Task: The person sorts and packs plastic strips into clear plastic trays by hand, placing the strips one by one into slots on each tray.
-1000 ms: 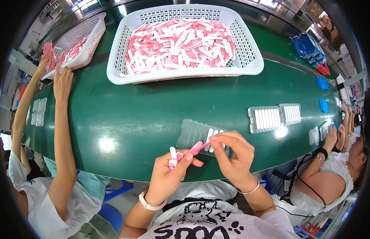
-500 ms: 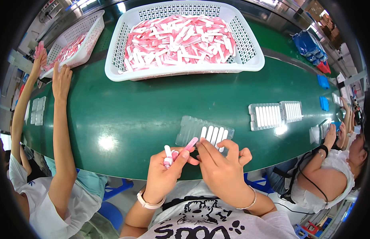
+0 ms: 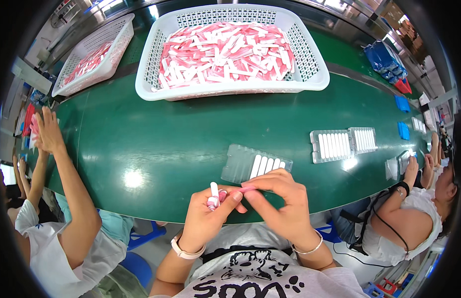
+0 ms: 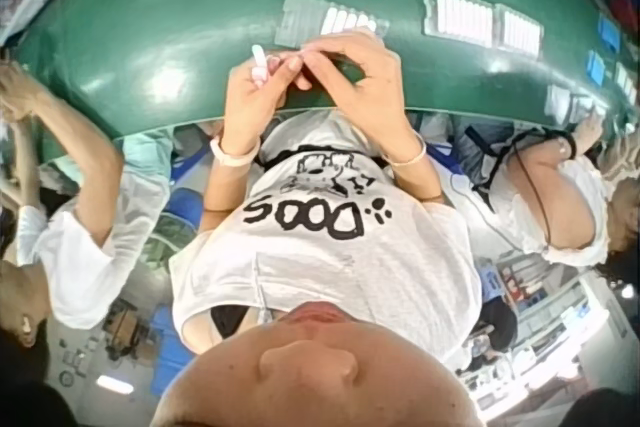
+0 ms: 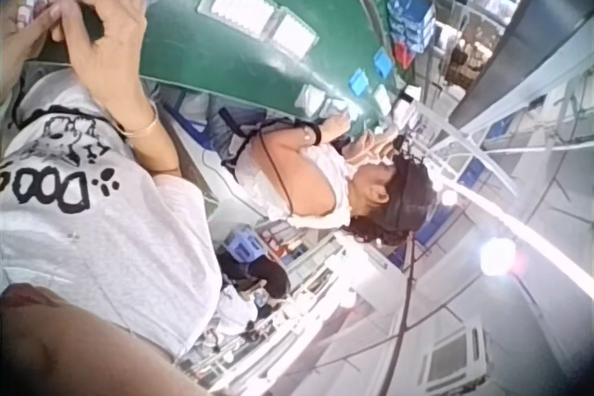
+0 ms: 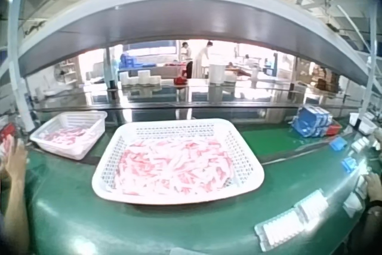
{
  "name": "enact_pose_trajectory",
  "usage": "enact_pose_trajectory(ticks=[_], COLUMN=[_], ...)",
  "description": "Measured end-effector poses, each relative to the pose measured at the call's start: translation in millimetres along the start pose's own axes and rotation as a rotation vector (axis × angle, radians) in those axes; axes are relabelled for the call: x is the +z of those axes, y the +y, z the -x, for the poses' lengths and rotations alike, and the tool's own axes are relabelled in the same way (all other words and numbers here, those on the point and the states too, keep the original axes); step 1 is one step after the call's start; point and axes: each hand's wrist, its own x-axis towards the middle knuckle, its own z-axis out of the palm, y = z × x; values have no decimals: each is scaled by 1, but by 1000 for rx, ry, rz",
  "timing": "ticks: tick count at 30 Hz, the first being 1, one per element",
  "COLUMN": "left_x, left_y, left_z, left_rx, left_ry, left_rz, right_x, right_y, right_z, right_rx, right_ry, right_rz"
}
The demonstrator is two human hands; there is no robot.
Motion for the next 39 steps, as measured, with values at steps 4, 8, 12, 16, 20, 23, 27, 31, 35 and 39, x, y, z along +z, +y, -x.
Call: enact_pose_trajectory(ticks=[4,8,12,16,20,23,27,31,35,39], left_x=[1,-3,-4,-6,-9,-8,-6,-7,-7,-7], left_y=[-1,-3,-5,-6,-5,-7,-6,-5,-4,-3], left_z=[-2,-2,-2,-4,-3,-3,-2,-3,-4,-6], left_rx=[2,-7,11,40,12,24,21,26,8,1], left_ry=[44,26,39,29,-13,-3,8,16,22,17], left_rz=[80,160,196,192,212,222,215,211,212,228], right_x=[-1,5,19,14,4,3,4,6,2,8], right_y=[11,11,13,15,24,26,22,21,20,18], right_z=[-15,-8,9,8,4,0,-5,-1,7,10], right_rx=[-222,-232,-181,-165,-213,-180,-49,-64,-190,-193], right_ry=[305,130,120,93,19,48,122,158,95,157], right_rz=[375,752,774,803,759,726,653,581,813,961])
